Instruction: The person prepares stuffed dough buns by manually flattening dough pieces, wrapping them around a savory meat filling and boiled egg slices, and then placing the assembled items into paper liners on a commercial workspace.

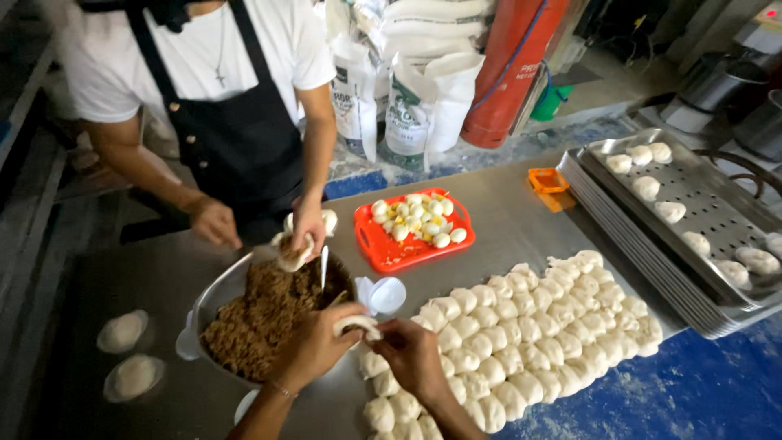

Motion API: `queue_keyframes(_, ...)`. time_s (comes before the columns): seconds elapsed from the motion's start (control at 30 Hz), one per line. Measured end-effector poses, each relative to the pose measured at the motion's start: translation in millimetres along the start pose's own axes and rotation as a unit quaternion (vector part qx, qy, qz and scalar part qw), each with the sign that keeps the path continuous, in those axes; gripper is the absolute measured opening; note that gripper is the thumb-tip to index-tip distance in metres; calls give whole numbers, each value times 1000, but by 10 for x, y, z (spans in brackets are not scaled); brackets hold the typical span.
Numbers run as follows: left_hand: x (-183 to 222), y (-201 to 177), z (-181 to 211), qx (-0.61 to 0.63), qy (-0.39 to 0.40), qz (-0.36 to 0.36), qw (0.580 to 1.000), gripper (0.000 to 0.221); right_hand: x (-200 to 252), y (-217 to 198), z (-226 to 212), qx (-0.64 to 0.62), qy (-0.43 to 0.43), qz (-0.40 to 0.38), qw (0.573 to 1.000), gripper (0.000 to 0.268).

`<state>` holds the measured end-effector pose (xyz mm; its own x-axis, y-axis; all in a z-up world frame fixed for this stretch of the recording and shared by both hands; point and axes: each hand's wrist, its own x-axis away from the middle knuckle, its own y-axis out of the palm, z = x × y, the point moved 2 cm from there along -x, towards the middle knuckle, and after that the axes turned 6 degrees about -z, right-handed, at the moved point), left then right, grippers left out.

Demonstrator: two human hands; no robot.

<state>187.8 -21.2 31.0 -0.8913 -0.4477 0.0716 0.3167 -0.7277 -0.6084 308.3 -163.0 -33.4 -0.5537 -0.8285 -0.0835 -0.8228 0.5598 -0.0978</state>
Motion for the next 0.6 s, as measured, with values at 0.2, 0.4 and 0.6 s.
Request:
queue_keyframes(0.2, -155, 194, -222, 52, -67, 19, 996, 29, -11, -85, 82, 56, -43, 66, 995, 16)
queue_keyframes(0.4, -217, 543, -546, 371, -70, 39, 925, 30, 6, -67, 212, -150, 64, 30, 986, 25)
queue_keyframes(0.6, -288, 519, -511, 200, -38, 82, 976, 35, -35, -79, 314, -183, 118, -23, 976, 47)
